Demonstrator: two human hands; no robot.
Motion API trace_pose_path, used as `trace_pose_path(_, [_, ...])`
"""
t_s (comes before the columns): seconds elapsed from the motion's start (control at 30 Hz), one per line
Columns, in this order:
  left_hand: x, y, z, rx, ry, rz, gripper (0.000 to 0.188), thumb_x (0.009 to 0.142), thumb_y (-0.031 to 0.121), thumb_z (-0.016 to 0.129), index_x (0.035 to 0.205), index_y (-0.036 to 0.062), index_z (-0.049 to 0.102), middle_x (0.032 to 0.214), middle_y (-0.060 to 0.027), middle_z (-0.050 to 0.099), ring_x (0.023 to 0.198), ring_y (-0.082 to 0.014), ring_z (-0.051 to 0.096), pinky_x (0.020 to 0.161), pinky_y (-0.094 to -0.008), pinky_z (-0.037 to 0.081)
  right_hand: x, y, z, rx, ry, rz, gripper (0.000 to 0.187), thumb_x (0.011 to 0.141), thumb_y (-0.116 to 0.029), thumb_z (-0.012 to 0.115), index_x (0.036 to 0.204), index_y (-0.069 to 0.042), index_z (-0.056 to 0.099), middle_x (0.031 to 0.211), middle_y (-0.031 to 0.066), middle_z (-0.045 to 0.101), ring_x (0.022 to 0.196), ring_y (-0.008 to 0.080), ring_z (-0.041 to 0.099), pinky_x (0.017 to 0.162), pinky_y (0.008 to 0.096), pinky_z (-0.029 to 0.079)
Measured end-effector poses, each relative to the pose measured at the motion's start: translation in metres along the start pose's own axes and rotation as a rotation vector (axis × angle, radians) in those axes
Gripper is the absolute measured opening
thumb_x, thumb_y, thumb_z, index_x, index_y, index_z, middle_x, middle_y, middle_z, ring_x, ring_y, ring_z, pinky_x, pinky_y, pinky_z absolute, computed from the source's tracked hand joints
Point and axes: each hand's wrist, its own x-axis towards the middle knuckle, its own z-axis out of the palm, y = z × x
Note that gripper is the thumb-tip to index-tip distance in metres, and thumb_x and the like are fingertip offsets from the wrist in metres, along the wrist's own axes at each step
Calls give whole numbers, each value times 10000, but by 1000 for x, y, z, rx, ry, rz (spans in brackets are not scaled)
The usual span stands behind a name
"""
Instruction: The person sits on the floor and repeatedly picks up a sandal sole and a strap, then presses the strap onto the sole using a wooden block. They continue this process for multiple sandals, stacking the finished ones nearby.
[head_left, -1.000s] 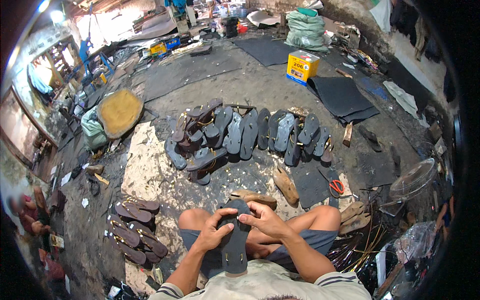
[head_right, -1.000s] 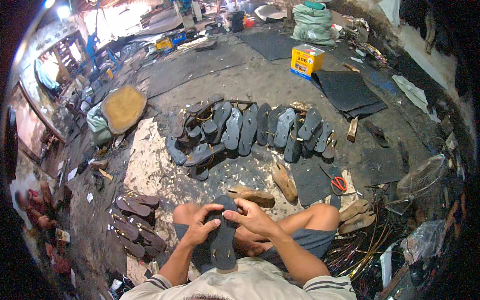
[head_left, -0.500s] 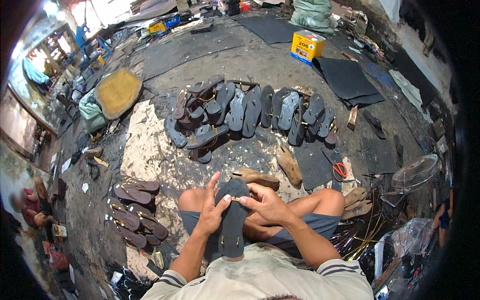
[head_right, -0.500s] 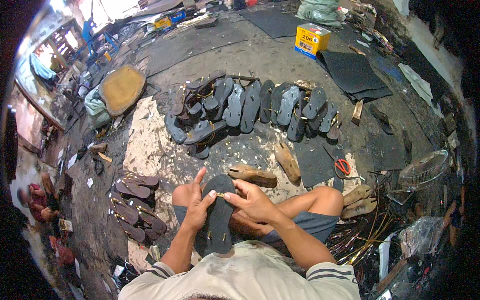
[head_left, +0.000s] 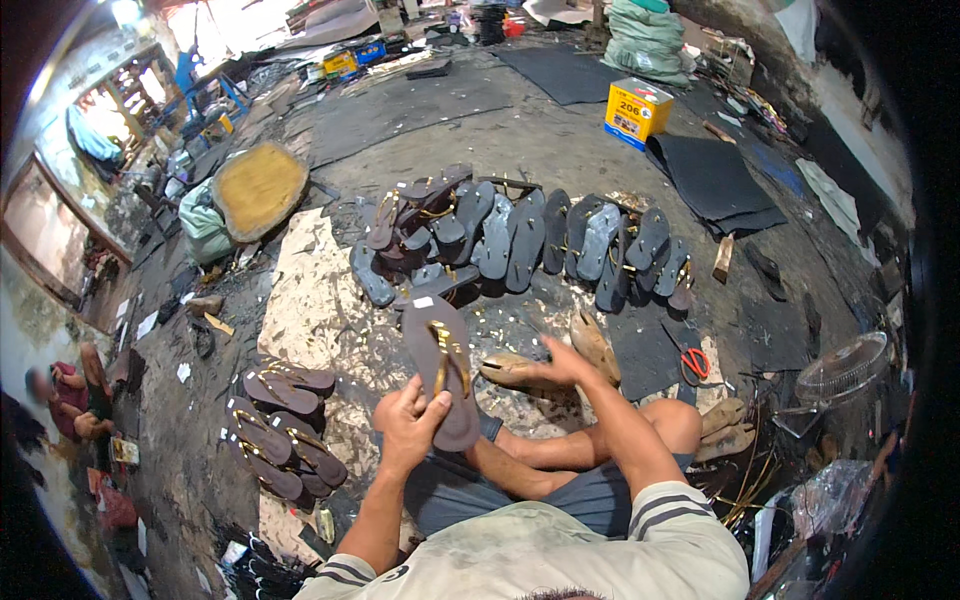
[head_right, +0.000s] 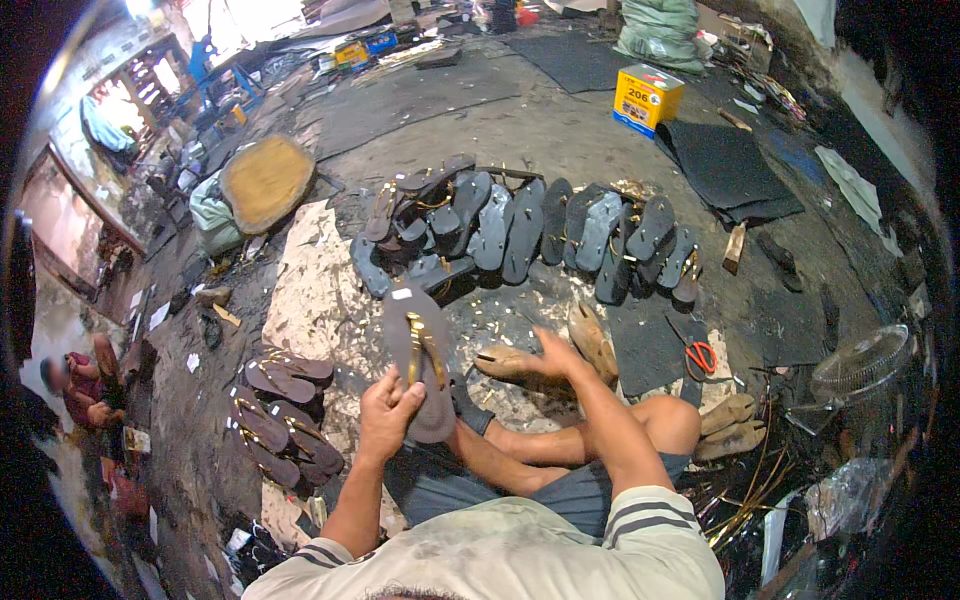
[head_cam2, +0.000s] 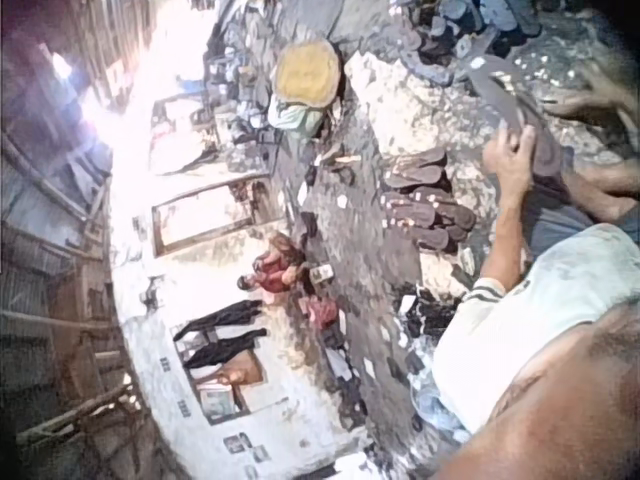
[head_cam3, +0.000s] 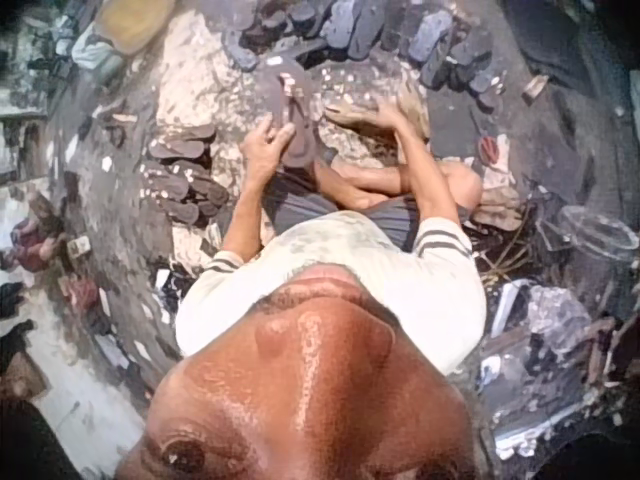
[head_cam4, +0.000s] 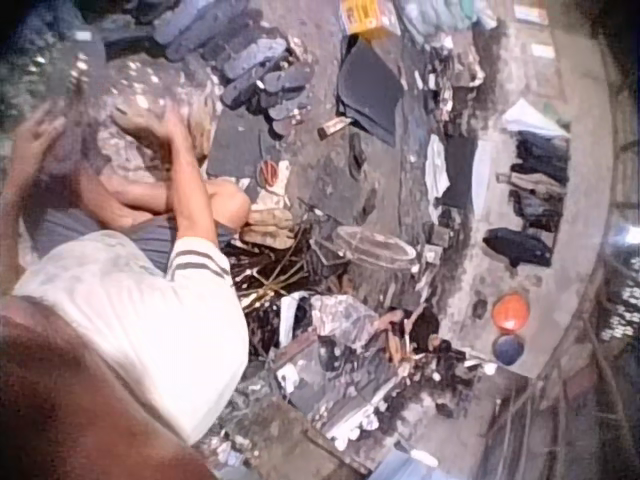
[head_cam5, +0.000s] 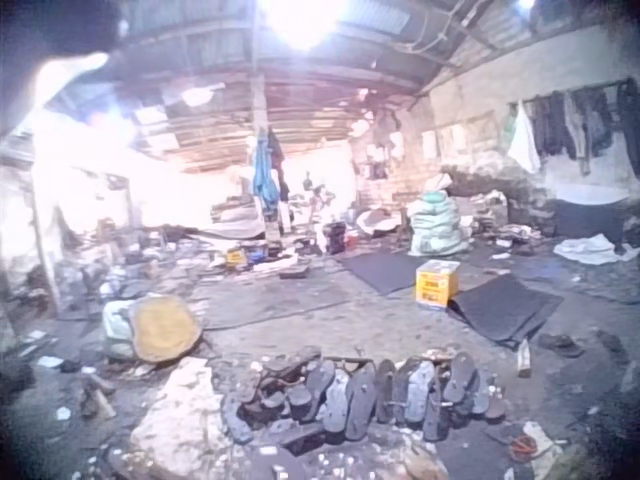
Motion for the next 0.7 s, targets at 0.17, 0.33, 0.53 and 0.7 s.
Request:
trace_pose_path(0.17, [-2, -5, -28, 151, 211, 28, 443, 980, 146, 628, 1326, -100, 503, 752, 65, 553, 659, 2, 468, 579, -161, 380, -25, 4, 22, -69, -201, 107, 779, 799, -428, 772, 1413, -51, 477, 1256, 260, 619, 1180, 428, 584, 1003, 451, 458])
trace_pose_path(0.33, [13, -7, -31, 142, 283, 152, 398, 1002, 153, 577, 1322, -78, 528, 767, 27, 557, 686, -23, 473, 592, -196, 405, -31, -67, 7, 657, 71, 244, 650, 863, -309, 726, 1376, 6, 482, 1227, 188, 627, 1134, 283, 608, 965, 376, 481])
trace_pose_path(0.53, [44, -13, -45, 428, 428, 281, 403, 992, 179, 547, 1285, -96, 551, 841, -95, 653, 723, -135, 568, 661, -298, 487, -104, -242, -82, 1139, 10, 10, 601, 871, -194, 695, 1382, 24, 466, 1240, 115, 598, 1122, 203, 576, 958, 337, 484])
trace_pose_path(0.7, [54, -13, -35, 488, 479, 487, 401, 982, 165, 492, 1314, -50, 553, 877, -280, 658, 796, -286, 707, 702, -376, 529, -133, -277, -61, 931, 44, -5, 586, 863, -156, 684, 1363, 66, 476, 1204, 142, 631, 1090, 195, 606, 939, 319, 493])
